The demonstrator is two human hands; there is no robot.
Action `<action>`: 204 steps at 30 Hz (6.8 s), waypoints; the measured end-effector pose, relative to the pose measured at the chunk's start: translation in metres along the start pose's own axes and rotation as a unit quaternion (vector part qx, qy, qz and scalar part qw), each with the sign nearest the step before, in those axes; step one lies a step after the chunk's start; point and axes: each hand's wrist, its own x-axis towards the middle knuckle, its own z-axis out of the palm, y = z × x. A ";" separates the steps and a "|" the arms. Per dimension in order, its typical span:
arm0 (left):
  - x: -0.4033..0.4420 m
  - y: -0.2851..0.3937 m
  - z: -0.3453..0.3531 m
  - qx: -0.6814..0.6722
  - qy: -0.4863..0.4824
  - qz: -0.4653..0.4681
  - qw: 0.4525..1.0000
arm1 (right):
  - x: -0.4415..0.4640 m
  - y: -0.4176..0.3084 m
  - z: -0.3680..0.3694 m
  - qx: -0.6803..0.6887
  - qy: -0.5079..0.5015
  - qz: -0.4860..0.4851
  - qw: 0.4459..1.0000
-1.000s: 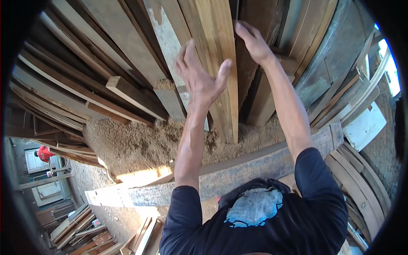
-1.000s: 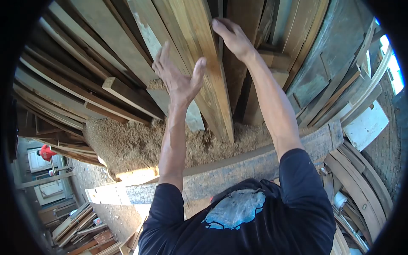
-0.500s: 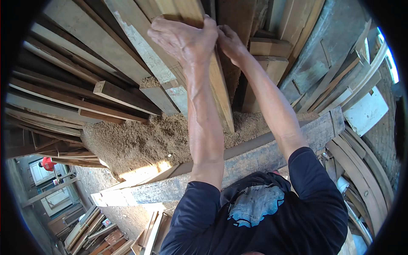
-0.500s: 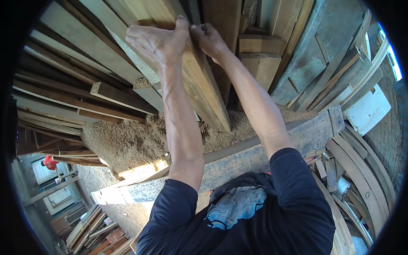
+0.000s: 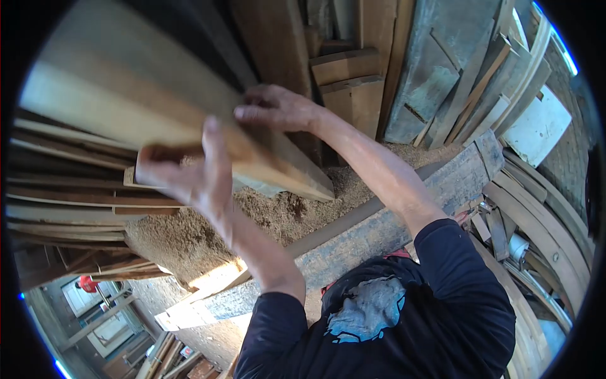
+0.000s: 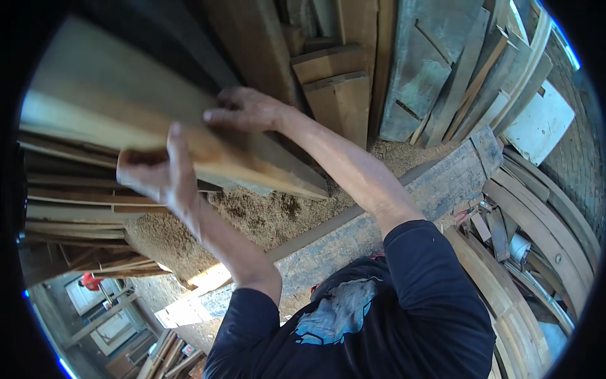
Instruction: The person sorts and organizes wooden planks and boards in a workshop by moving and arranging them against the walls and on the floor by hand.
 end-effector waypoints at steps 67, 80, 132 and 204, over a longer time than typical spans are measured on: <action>0.128 0.024 -0.005 -0.031 -0.011 0.191 0.981 | 0.008 -0.018 0.060 -0.128 0.263 -0.138 0.946; 0.143 -0.029 0.055 0.118 0.017 0.257 0.959 | 0.027 -0.017 0.031 -0.285 0.044 -0.075 0.955; 0.063 -0.002 0.040 0.094 -0.042 -0.052 0.993 | -0.342 0.244 0.093 -0.320 0.084 0.331 0.884; -0.499 -0.223 -0.242 0.158 -0.753 -0.003 0.638 | -0.668 0.413 0.246 -0.272 0.221 0.538 0.766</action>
